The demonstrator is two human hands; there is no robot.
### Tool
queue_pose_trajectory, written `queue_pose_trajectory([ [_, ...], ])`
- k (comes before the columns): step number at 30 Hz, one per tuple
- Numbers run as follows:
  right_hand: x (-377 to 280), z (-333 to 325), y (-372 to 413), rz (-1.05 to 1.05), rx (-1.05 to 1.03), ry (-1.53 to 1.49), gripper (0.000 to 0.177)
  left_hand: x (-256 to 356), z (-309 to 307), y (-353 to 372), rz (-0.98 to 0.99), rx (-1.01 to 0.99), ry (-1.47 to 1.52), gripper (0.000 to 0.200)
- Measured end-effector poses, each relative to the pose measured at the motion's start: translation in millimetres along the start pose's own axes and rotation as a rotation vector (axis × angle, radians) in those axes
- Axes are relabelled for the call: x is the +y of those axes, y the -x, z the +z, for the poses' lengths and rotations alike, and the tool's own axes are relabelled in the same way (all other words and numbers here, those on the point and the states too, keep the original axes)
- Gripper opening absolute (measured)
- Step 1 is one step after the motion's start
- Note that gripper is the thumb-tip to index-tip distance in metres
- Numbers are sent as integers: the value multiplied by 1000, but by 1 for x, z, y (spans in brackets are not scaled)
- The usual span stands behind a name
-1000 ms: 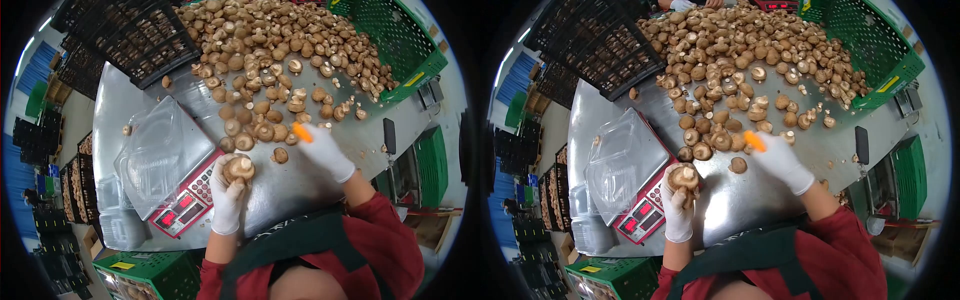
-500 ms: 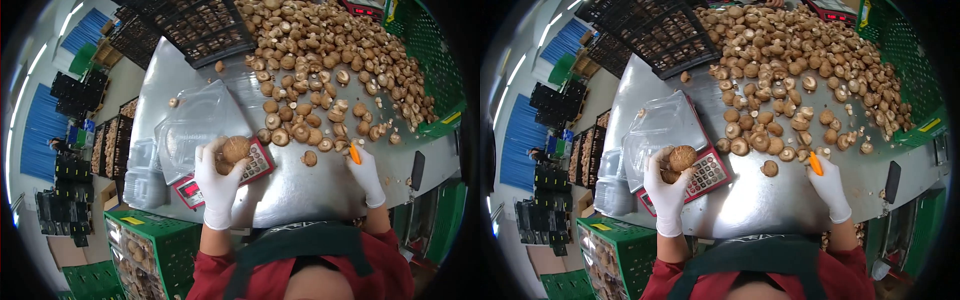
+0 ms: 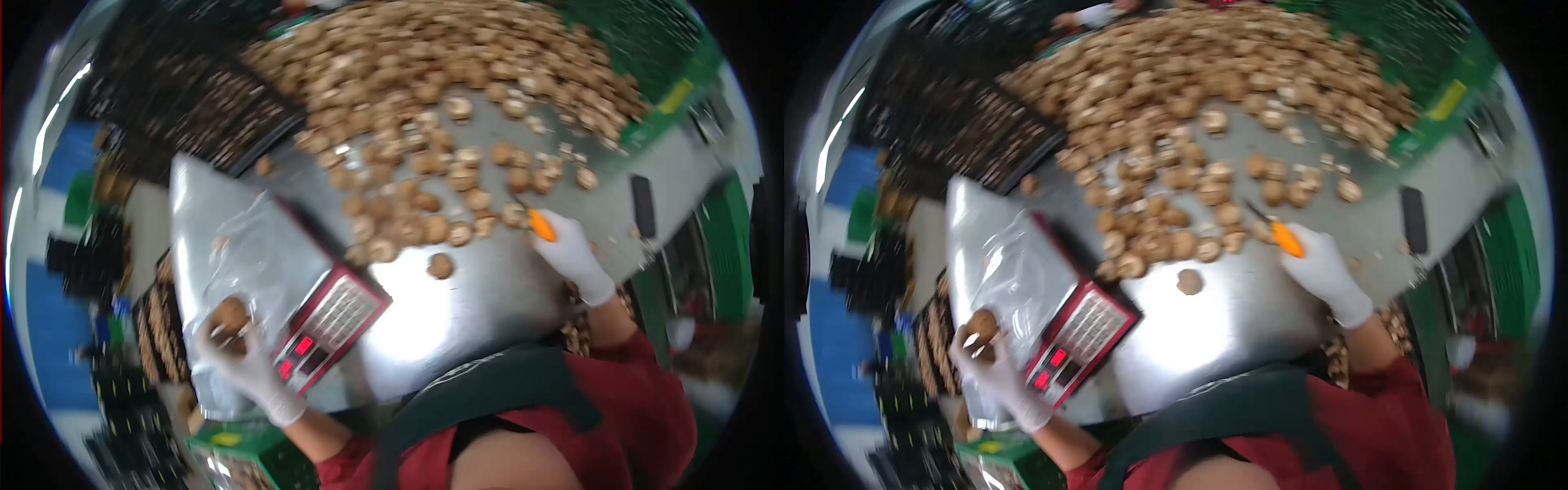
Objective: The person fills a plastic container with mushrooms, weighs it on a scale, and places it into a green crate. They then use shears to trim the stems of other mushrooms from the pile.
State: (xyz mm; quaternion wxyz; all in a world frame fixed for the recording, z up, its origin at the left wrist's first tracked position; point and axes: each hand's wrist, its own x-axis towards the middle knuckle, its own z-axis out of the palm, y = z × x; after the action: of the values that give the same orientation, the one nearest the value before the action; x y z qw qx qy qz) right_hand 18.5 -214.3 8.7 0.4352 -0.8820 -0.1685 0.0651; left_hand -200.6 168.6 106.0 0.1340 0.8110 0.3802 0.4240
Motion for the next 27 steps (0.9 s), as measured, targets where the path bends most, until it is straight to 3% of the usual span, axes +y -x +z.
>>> queue_pose_trajectory([
  [2, -6, -12, 0, 101, -17, -3, 29, -22, 3, -17, -54, 14, 58, 47],
  [3, -2, -16, 0, 97, 12, -7, 28, -21, 0, -23, -112, -88, -37, 44],
  [5, 7, -20, -1, 67, 47, -26, 27, -51, 2, -31, -21, -304, -146, 43],
  [7, 11, -27, -1, 102, 47, -38, 25, -48, 8, -29, 269, -192, -395, 42],
  [9, 16, -32, -5, 136, 54, -46, 25, -15, 13, -18, 225, -107, -342, 41],
  [11, 21, -36, -11, 169, 61, -42, 26, 14, 37, -8, 355, -124, -85, 40],
  [13, 23, -34, -17, 149, 56, -57, 28, 73, 76, 19, 466, -304, 119, 38],
  [14, 24, -33, -21, 133, 53, -65, 28, 104, 94, 27, 677, -469, 99, 43],
  [16, 26, -28, -25, 65, 74, -51, 31, 151, 146, 43, 723, -777, 261, 53],
  [19, 21, -28, -27, 59, 73, -20, 31, 173, 230, 65, 901, -922, 237, 51],
  [21, 20, -31, -26, 80, 66, -48, 32, 174, 262, 64, 822, -963, 208, 51],
  [24, 30, -34, -32, 83, 69, -142, 36, 168, 261, 57, 265, -1209, 721, 40],
  [27, 39, -29, -45, 106, 12, -252, 37, 154, 243, 55, -412, -1411, 1068, 43],
])
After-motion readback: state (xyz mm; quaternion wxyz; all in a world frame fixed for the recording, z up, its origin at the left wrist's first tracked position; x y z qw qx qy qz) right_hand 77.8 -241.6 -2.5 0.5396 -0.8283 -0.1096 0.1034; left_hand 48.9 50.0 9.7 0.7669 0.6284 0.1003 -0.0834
